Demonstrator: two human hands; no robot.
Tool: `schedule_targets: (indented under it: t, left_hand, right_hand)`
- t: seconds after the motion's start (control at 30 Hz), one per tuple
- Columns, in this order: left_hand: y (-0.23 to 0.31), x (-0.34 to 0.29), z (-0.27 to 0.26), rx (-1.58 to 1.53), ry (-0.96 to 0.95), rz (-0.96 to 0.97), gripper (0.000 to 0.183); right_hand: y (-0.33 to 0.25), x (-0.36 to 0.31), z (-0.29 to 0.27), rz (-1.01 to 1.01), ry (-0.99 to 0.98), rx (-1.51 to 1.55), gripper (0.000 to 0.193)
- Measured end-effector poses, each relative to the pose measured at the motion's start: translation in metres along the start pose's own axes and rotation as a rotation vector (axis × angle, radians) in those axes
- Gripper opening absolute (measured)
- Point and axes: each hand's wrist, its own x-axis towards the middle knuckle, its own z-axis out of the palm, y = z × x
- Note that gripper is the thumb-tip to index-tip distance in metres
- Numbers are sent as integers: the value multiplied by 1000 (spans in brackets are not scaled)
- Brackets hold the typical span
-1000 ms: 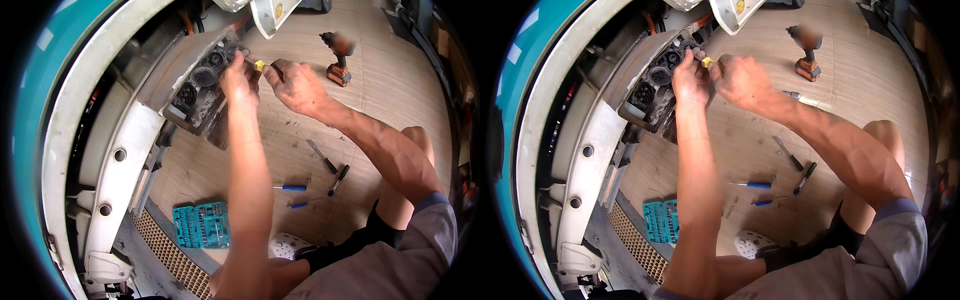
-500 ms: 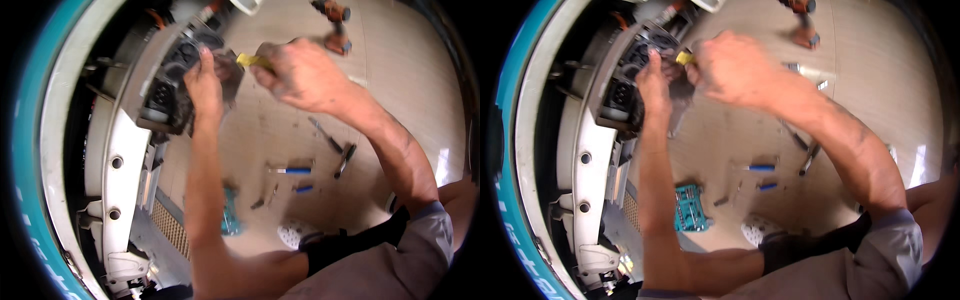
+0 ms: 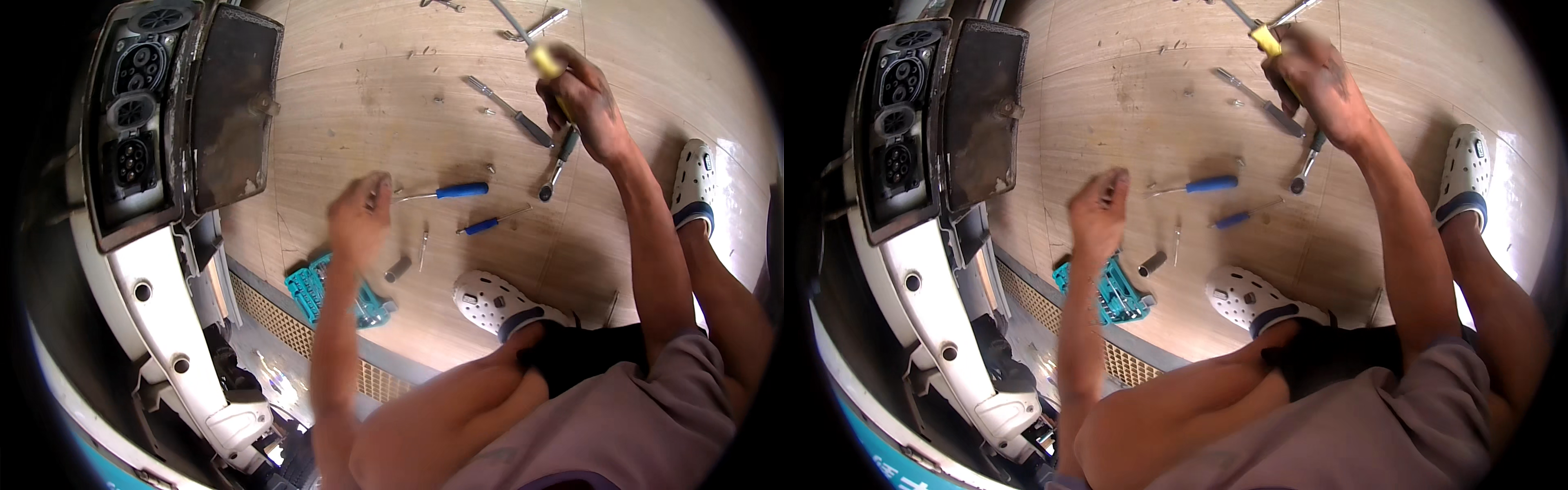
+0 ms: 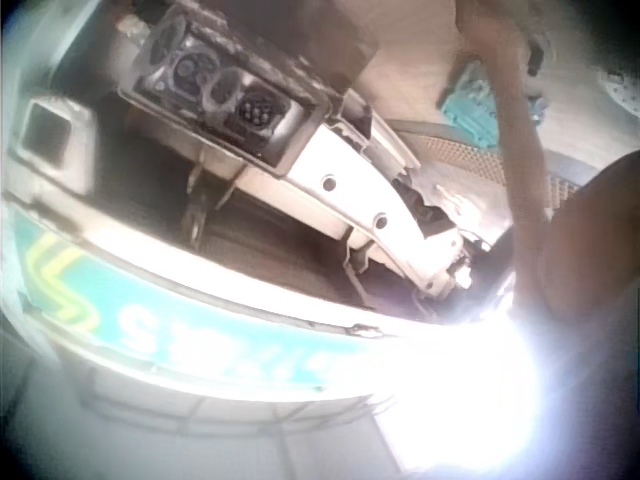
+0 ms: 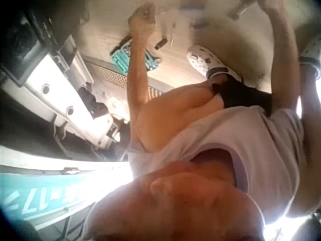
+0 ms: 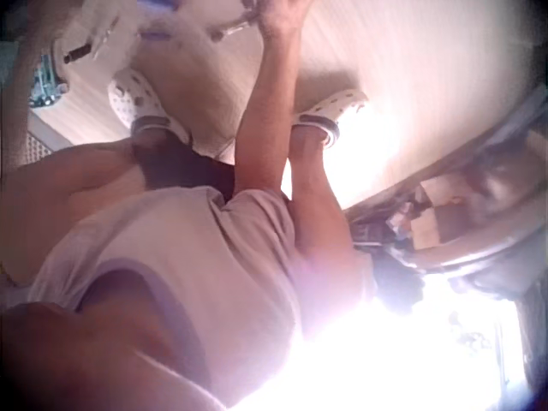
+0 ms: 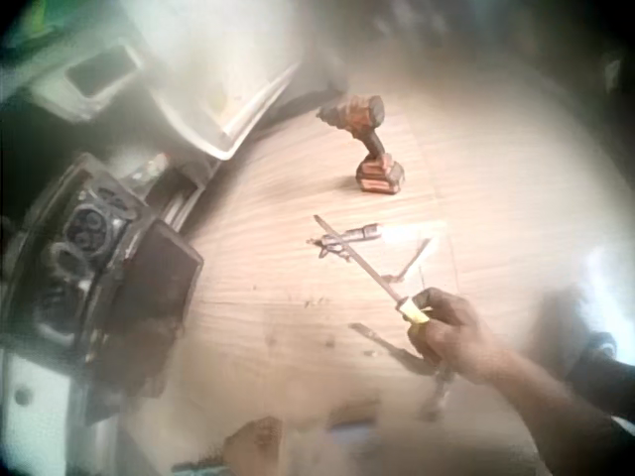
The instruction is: The person uses a screwdriver and a socket wrench to disassemble components of an electric vehicle's charging port by removing screws and fasteners.
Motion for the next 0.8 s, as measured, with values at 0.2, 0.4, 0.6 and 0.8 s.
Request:
schedule_targets:
  t: [0.2, 0.4, 0.6, 0.8]
  left_hand:
    - [-100, -36, 82, 33, 59, -234, 21]
    - [-102, -26, 92, 9, 1, -296, 27]
    - [-112, -15, 95, -31, -86, -270, 22]
    - [-113, -11, 93, -107, -98, -224, 21]
  right_hand:
    - [22, -11, 22, 90, 107, 54, 26]
    - [52, -10, 40, 214, 68, -32, 26]
    - [76, -5, 60, 183, -19, -53, 24]
    - [77, -14, 68, 167, -141, -118, 21]
